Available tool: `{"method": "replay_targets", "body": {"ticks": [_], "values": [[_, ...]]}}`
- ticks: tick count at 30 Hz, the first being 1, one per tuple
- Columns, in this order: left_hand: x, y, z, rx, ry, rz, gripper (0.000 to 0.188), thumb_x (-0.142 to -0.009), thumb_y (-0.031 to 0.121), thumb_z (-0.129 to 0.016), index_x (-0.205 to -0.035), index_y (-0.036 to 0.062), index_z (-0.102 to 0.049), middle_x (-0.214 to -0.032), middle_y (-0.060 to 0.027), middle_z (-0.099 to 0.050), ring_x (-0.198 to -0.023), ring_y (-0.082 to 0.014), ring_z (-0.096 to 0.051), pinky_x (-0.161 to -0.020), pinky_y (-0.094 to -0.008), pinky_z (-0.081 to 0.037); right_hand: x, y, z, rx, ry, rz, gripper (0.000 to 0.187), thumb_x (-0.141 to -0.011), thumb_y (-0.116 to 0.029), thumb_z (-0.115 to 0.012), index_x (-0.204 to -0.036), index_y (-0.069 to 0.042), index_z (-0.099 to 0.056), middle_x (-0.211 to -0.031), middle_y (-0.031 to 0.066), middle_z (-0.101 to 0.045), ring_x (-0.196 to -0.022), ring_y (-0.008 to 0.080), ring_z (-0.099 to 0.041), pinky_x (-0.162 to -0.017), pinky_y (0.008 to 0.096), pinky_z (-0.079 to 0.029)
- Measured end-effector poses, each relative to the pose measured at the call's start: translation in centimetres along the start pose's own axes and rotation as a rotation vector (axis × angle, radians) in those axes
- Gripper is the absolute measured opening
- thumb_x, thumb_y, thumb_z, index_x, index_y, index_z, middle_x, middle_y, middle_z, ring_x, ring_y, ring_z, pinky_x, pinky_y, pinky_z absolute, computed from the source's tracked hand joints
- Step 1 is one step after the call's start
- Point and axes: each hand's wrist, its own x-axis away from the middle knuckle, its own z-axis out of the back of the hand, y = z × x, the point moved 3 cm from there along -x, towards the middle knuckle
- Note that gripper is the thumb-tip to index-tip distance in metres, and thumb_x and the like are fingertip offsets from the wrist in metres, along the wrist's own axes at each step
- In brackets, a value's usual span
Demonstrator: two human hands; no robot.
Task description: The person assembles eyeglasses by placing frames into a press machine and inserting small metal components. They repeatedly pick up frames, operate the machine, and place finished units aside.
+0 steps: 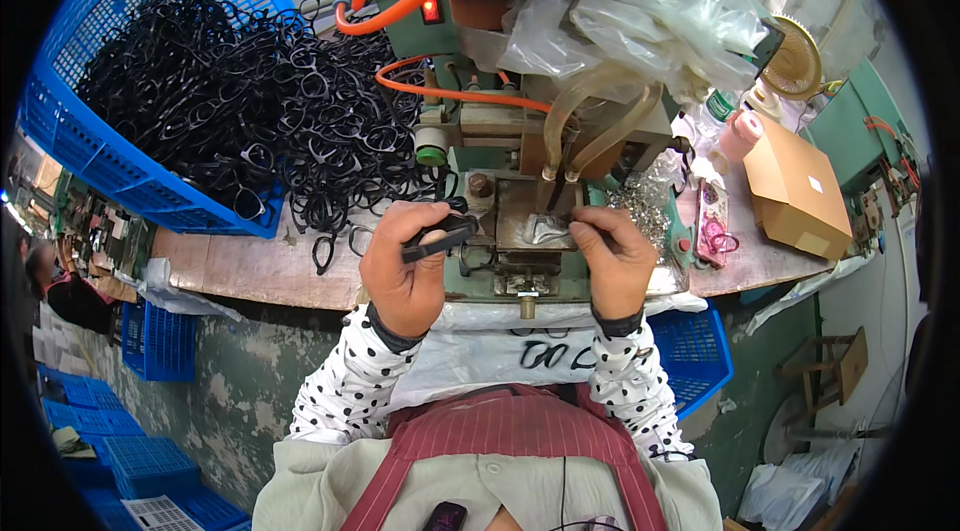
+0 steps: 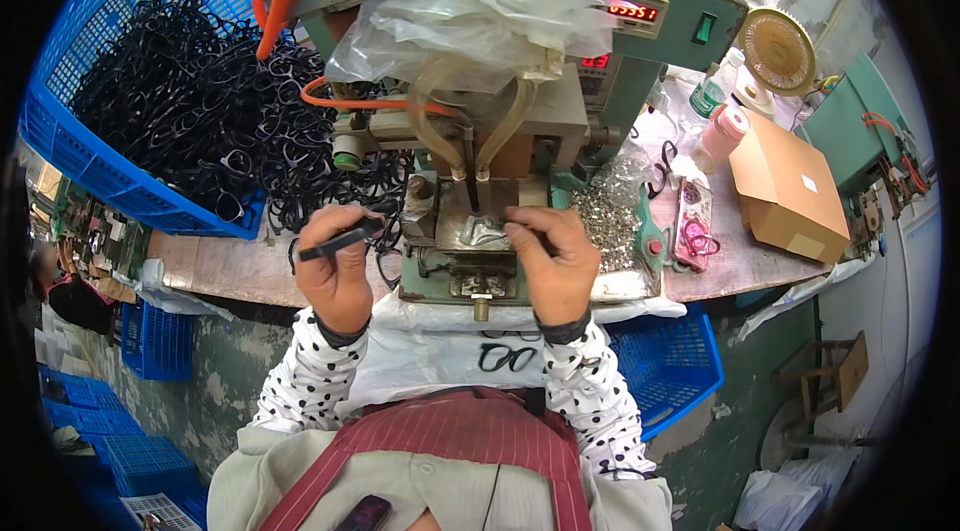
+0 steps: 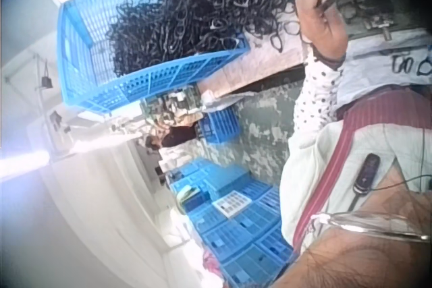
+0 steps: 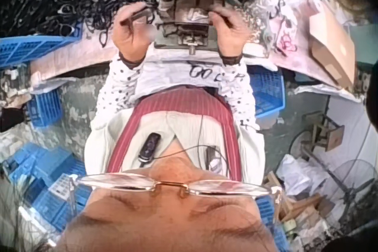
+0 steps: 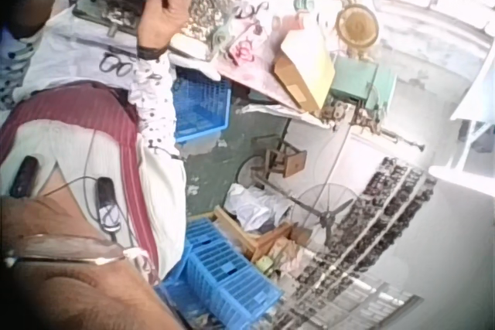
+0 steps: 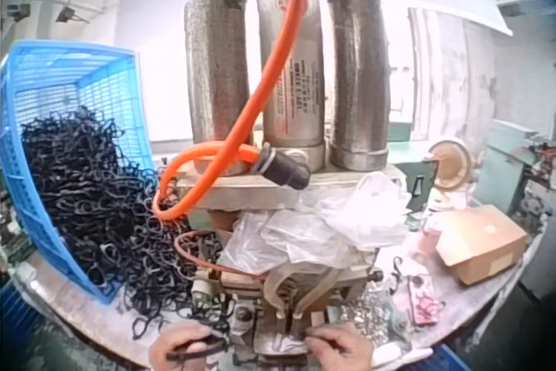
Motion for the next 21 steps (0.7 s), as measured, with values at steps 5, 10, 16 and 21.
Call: {"method": "replay_targets", "body": {"ticks": [5,10,16,21], "values": [[-2.2,1.4,-0.7,0.143,0.111,0.118,0.023,-0.096,0.015,-0.056,-0.111,-0.0029,-0.055,-0.093,-0.0113,-0.063,-0.077,-0.0132,-0.059,-0.070,-0.0243,-0.047,0.7,-0.5,-1.6,-0.178,0.083,-0.206,0.039,-0.077,-0.001,-0.073,-0.111,0.002,-0.054,-0.083,0.0056,-0.066,-0.063,0.0059,-0.049,-0.058,0.0199,-0.040],[-4.3,1.1,-0.9,0.165,0.091,0.238,0.021,-0.097,0.016,-0.056,-0.107,-0.0023,-0.059,-0.089,-0.0073,-0.066,-0.078,-0.0114,-0.061,-0.071,-0.0235,-0.049,0.2,-0.4,-2.1,-0.022,0.081,-0.144,0.047,-0.075,0.000,-0.074,-0.114,0.000,-0.047,-0.079,0.0064,-0.067,-0.059,0.0038,-0.046,-0.055,0.0184,-0.039],[-3.9,0.8,-0.7,0.199,0.104,0.227,0.022,-0.097,0.018,-0.056,-0.107,-0.0020,-0.058,-0.093,-0.0078,-0.066,-0.078,-0.0113,-0.062,-0.073,-0.0237,-0.049,-0.4,-0.8,-3.0,-0.148,0.107,-0.158,0.047,-0.075,0.002,-0.072,-0.114,0.001,-0.046,-0.077,0.0087,-0.067,-0.057,0.0042,-0.047,-0.054,0.0183,-0.039],[-3.4,0.5,-1.0,0.185,0.075,0.222,0.021,-0.097,0.018,-0.056,-0.107,-0.0014,-0.057,-0.097,-0.0091,-0.066,-0.083,-0.0138,-0.062,-0.076,-0.0262,-0.049,0.0,-0.5,-3.5,-0.179,0.159,-0.131,0.047,-0.076,0.004,-0.070,-0.115,0.002,-0.044,-0.079,0.0107,-0.067,-0.059,0.0048,-0.051,-0.056,0.0183,-0.041]]}}
